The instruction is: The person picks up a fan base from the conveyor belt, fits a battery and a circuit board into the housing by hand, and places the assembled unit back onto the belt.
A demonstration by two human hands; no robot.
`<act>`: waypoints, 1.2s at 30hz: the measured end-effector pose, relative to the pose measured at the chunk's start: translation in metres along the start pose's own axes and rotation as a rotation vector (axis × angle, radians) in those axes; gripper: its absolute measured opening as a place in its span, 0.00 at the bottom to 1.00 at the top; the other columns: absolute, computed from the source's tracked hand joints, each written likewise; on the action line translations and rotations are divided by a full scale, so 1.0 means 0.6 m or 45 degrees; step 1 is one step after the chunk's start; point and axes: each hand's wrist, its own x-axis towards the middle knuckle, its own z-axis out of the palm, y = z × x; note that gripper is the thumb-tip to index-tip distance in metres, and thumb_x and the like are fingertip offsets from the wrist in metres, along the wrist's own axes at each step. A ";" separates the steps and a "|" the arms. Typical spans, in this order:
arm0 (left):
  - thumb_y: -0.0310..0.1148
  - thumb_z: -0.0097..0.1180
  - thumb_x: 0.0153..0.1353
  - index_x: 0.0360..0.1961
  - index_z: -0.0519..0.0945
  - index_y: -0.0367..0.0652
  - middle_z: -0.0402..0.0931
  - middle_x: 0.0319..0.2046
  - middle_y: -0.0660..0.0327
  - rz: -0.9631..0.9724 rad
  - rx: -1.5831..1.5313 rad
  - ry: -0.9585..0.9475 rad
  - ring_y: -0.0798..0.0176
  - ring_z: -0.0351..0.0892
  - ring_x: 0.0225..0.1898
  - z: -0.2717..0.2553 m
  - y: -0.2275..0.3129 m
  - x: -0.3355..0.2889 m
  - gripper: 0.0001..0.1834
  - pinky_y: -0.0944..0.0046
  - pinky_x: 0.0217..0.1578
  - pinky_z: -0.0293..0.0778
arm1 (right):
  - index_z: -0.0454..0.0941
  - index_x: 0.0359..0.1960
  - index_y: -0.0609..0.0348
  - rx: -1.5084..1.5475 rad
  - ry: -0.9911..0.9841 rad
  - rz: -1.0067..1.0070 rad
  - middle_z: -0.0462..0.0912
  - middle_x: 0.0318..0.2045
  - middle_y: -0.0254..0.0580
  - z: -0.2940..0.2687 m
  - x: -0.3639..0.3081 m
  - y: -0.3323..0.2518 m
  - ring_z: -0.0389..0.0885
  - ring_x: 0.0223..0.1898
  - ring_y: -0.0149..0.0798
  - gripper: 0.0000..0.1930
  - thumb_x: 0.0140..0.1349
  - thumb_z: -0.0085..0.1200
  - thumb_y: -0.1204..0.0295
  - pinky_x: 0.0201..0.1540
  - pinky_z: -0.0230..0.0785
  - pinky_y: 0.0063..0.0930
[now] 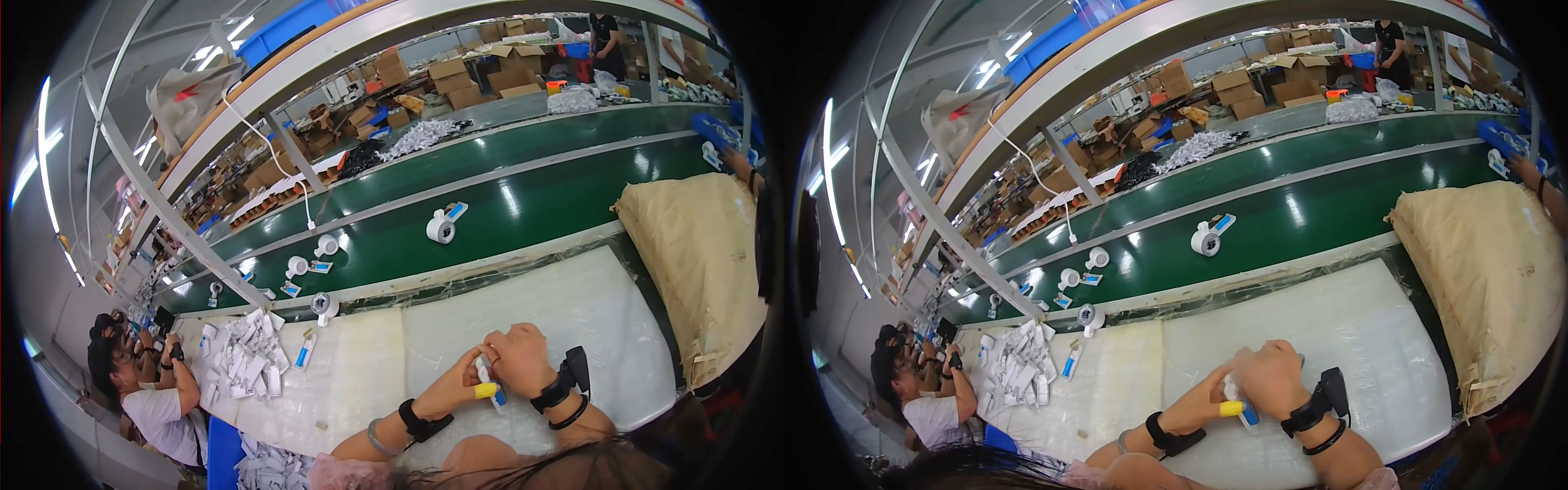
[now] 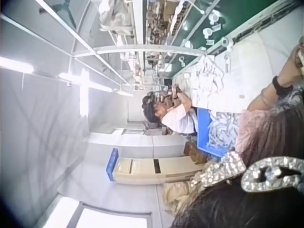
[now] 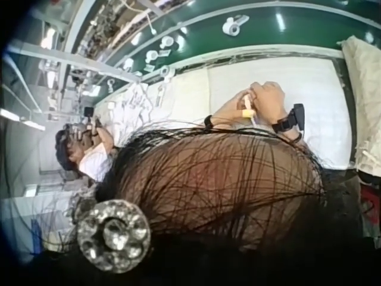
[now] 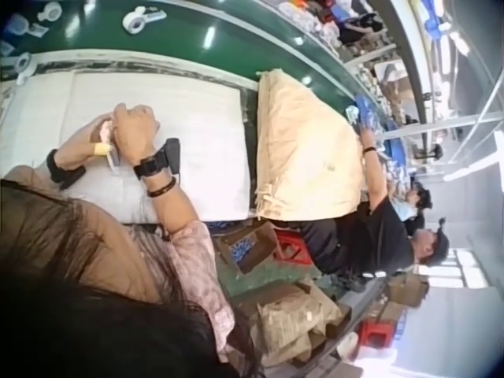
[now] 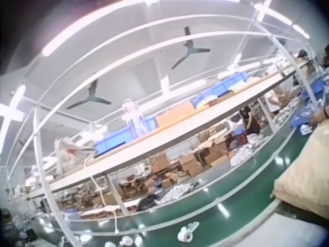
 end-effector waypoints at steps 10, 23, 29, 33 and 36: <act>0.36 0.45 0.70 0.62 0.63 0.44 0.69 0.29 0.64 -0.084 -0.090 0.166 0.72 0.67 0.26 -0.045 0.029 -0.025 0.21 0.72 0.28 0.65 | 0.80 0.35 0.49 0.190 -0.592 -0.139 0.81 0.24 0.35 -0.030 0.005 -0.006 0.80 0.32 0.40 0.08 0.57 0.58 0.63 0.62 0.57 0.47; 0.33 0.42 0.72 0.57 0.67 0.40 0.73 0.33 0.62 0.213 0.343 0.387 0.71 0.72 0.27 -0.056 0.019 -0.031 0.15 0.70 0.31 0.71 | 0.82 0.36 0.48 0.379 -0.505 -0.150 0.79 0.24 0.31 -0.030 0.003 -0.002 0.79 0.34 0.37 0.06 0.60 0.57 0.65 0.63 0.57 0.47; 0.37 0.38 0.73 0.61 0.62 0.43 0.74 0.34 0.59 0.125 0.100 0.405 0.68 0.75 0.26 -0.037 0.016 -0.028 0.19 0.68 0.24 0.74 | 0.78 0.26 0.51 0.143 -0.076 0.010 0.76 0.21 0.36 -0.008 -0.001 -0.023 0.77 0.26 0.42 0.04 0.51 0.59 0.68 0.42 0.68 0.37; 0.39 0.37 0.74 0.62 0.61 0.44 0.73 0.33 0.58 0.063 -0.129 0.366 0.66 0.75 0.23 -0.026 0.016 -0.022 0.20 0.66 0.24 0.75 | 0.80 0.27 0.52 0.331 0.069 0.161 0.77 0.21 0.38 -0.014 -0.002 -0.027 0.77 0.27 0.45 0.03 0.51 0.61 0.70 0.37 0.68 0.36; 0.37 0.38 0.73 0.63 0.60 0.45 0.73 0.32 0.58 0.004 -0.259 0.318 0.64 0.74 0.22 -0.025 0.007 -0.025 0.20 0.65 0.23 0.75 | 0.81 0.31 0.54 0.474 0.062 0.172 0.80 0.25 0.39 -0.015 0.007 -0.030 0.78 0.29 0.45 0.06 0.52 0.63 0.72 0.36 0.69 0.36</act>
